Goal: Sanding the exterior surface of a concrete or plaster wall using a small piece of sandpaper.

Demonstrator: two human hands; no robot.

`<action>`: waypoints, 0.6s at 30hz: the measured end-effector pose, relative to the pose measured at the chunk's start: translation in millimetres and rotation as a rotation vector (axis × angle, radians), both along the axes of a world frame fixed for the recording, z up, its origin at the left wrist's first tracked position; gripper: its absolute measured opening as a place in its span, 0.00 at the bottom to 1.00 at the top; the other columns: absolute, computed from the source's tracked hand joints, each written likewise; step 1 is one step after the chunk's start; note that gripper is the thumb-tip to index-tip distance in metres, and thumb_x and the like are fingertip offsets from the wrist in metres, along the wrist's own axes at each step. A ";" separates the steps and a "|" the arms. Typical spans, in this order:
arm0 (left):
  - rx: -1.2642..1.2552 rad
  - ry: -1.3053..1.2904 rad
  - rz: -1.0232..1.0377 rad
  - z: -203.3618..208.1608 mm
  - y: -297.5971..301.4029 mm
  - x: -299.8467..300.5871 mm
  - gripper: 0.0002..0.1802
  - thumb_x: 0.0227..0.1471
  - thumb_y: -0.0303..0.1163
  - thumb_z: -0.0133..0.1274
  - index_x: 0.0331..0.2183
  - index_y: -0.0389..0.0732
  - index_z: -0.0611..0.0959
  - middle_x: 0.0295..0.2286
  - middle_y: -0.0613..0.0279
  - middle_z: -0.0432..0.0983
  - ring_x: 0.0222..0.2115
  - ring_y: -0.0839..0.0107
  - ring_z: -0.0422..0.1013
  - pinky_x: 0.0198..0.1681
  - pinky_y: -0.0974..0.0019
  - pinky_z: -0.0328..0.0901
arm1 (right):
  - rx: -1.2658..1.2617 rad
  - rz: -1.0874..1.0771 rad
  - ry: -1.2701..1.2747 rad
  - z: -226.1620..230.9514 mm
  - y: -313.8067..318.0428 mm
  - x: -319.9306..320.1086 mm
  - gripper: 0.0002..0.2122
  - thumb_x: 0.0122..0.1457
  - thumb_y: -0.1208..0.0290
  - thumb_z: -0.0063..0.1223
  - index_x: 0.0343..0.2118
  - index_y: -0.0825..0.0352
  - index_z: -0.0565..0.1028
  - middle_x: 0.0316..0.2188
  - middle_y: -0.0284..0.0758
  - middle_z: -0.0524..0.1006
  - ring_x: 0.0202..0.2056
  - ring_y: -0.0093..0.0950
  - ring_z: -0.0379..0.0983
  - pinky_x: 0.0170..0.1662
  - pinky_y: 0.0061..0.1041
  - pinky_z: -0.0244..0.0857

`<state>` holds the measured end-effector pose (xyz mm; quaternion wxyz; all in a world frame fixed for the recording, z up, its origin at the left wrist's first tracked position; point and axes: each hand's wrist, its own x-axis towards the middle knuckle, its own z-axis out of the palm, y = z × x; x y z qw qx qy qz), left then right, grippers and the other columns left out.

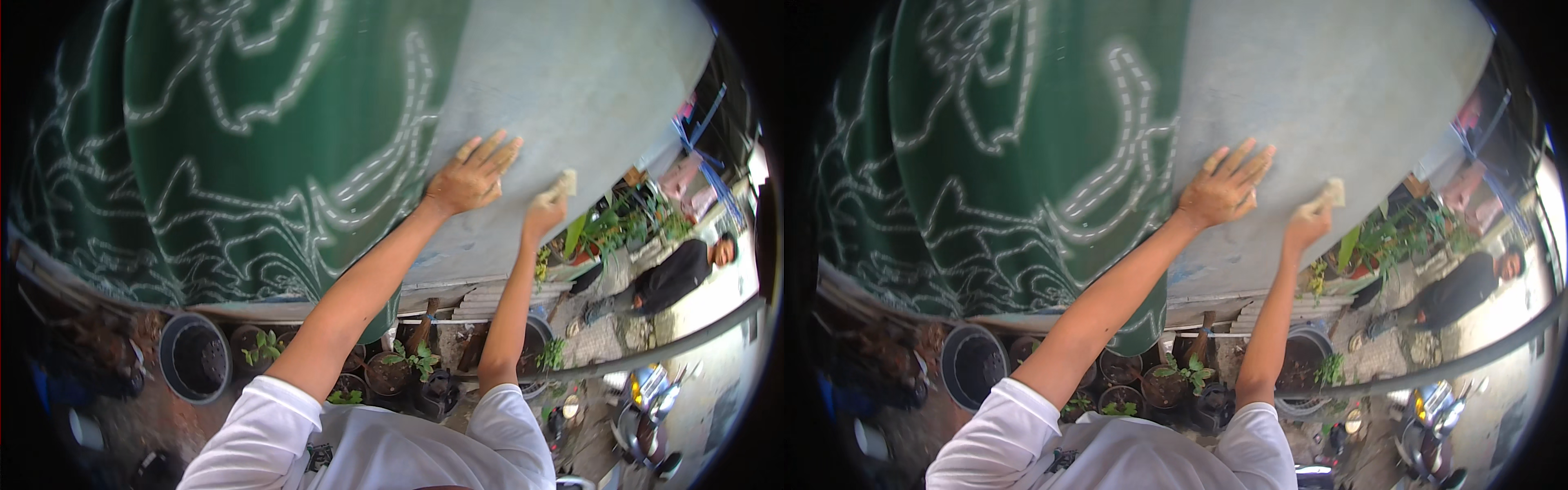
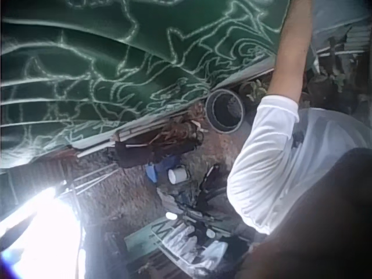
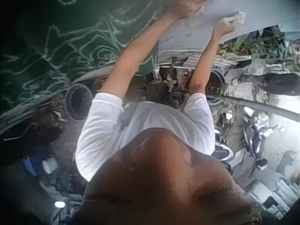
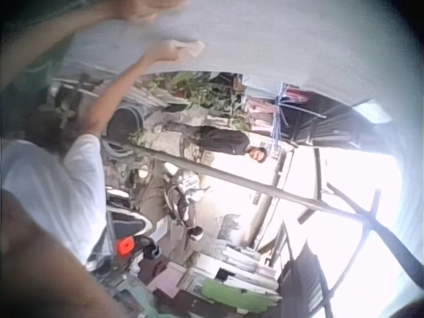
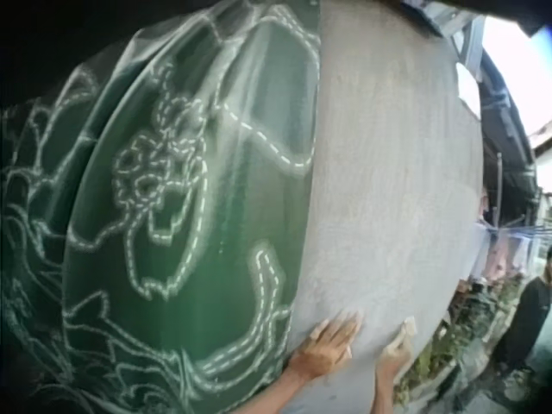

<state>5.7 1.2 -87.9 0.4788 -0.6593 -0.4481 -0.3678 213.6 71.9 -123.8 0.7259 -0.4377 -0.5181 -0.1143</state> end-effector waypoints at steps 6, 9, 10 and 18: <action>0.025 0.003 -0.008 -9.6 -3.3 -7.7 0.31 0.54 0.50 0.54 0.59 0.55 0.82 0.69 0.78 0.63 0.70 0.73 0.57 0.76 0.49 0.35 | -0.200 -0.039 -0.028 3.1 -24.7 -36.2 0.18 0.73 0.70 0.45 0.58 0.78 0.76 0.52 0.55 0.80 0.52 0.50 0.79 0.54 0.38 0.73; 0.031 0.000 -0.011 -8.7 -3.3 -4.2 0.32 0.53 0.51 0.56 0.59 0.56 0.82 0.68 0.79 0.63 0.70 0.73 0.56 0.76 0.49 0.34 | -0.149 -0.149 0.055 7.3 -8.2 -17.1 0.18 0.74 0.70 0.44 0.58 0.76 0.76 0.51 0.56 0.80 0.52 0.50 0.79 0.53 0.39 0.73; 0.039 0.004 0.005 -10.6 -2.4 -6.9 0.32 0.52 0.52 0.57 0.59 0.56 0.82 0.68 0.79 0.63 0.70 0.73 0.56 0.76 0.49 0.34 | -0.232 -0.141 0.078 6.0 -9.2 -19.5 0.18 0.73 0.70 0.44 0.58 0.75 0.76 0.51 0.55 0.80 0.51 0.50 0.80 0.53 0.39 0.73; 0.095 0.046 0.088 -7.4 8.7 -6.7 0.33 0.50 0.55 0.58 0.58 0.60 0.83 0.68 0.83 0.64 0.69 0.75 0.57 0.75 0.49 0.36 | 0.044 -0.230 0.016 -29.8 17.8 2.7 0.18 0.72 0.65 0.45 0.53 0.71 0.81 0.46 0.55 0.82 0.46 0.53 0.81 0.49 0.41 0.74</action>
